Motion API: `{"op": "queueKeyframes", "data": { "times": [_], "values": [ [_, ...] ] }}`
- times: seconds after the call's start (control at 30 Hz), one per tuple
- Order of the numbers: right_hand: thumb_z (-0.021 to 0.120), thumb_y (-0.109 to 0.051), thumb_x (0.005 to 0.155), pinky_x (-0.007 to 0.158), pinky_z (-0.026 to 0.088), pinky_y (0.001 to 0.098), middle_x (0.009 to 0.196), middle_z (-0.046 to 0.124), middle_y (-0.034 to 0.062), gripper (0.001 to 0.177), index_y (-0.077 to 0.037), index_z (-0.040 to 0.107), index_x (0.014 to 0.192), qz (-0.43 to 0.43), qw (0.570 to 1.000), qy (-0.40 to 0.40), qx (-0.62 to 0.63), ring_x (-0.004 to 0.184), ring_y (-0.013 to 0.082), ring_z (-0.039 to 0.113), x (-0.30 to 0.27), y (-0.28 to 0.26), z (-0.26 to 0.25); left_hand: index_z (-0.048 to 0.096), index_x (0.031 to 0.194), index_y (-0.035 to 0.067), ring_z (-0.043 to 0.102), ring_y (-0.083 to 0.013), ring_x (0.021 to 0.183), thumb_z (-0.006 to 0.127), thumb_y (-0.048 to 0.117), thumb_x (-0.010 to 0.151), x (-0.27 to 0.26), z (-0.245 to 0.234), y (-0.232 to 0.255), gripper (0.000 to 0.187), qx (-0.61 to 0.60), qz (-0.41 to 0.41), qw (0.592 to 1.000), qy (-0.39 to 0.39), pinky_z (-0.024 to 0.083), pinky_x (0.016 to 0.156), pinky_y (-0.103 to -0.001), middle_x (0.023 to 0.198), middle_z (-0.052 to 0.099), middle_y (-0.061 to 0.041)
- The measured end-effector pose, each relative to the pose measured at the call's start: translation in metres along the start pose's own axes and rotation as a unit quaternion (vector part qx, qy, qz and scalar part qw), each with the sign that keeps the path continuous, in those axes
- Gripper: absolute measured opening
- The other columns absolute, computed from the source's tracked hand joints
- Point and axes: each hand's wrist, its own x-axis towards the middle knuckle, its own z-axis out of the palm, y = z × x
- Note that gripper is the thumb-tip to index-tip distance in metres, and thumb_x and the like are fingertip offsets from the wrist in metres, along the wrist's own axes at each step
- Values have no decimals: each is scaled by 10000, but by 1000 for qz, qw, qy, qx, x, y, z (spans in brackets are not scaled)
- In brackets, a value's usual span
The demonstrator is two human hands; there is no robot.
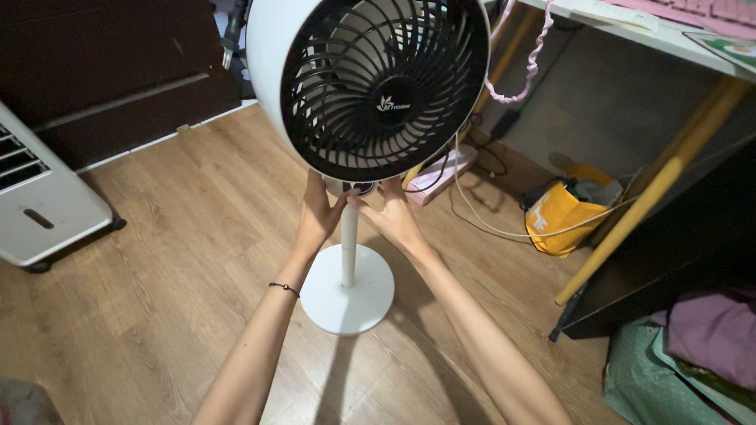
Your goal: The person disassembles a standing fan by removing the head unit and pole from the base, then reassembles it by inserting the pole into the base and reattaching the head unit.
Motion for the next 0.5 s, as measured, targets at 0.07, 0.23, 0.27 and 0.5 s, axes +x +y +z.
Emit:
{"op": "queueKeyframes", "data": {
  "times": [0.07, 0.23, 0.27, 0.5],
  "values": [
    [811, -338, 887, 1246, 340, 444, 1609, 385, 189, 880, -50, 337, 1571, -24, 999, 0, -34, 1512, 335, 394, 1, 3, 0, 372, 1488, 16, 658, -362, 1262, 816, 140, 892, 3, -5, 5, 753, -19, 37, 999, 8, 560, 1006, -426, 1369, 607, -234],
    [824, -291, 866, 1208, 383, 456, 1568, 436, 195, 851, -49, 370, 1544, -2, 999, 14, -46, 1469, 332, 444, -5, 7, -1, 437, 1439, -21, 647, -386, 1254, 855, 164, 861, 5, -22, 15, 737, -6, 64, 998, -2, 536, 993, -449, 1337, 638, -249],
    [818, -291, 859, 1195, 397, 455, 1568, 443, 190, 855, -54, 366, 1545, 13, 999, 10, -41, 1461, 326, 456, -6, 7, -3, 456, 1424, -18, 660, -376, 1249, 856, 179, 864, 5, -25, 17, 716, -14, 47, 999, -7, 541, 993, -445, 1323, 652, -239],
    [813, -278, 849, 1178, 396, 489, 1618, 375, 189, 923, -68, 285, 1576, 46, 998, 9, -38, 1495, 330, 393, -7, -4, -3, 470, 1402, -46, 649, -385, 1234, 872, 218, 827, 5, -30, 21, 750, 9, 44, 999, -16, 536, 987, -450, 1322, 636, -245]
  ]
}}
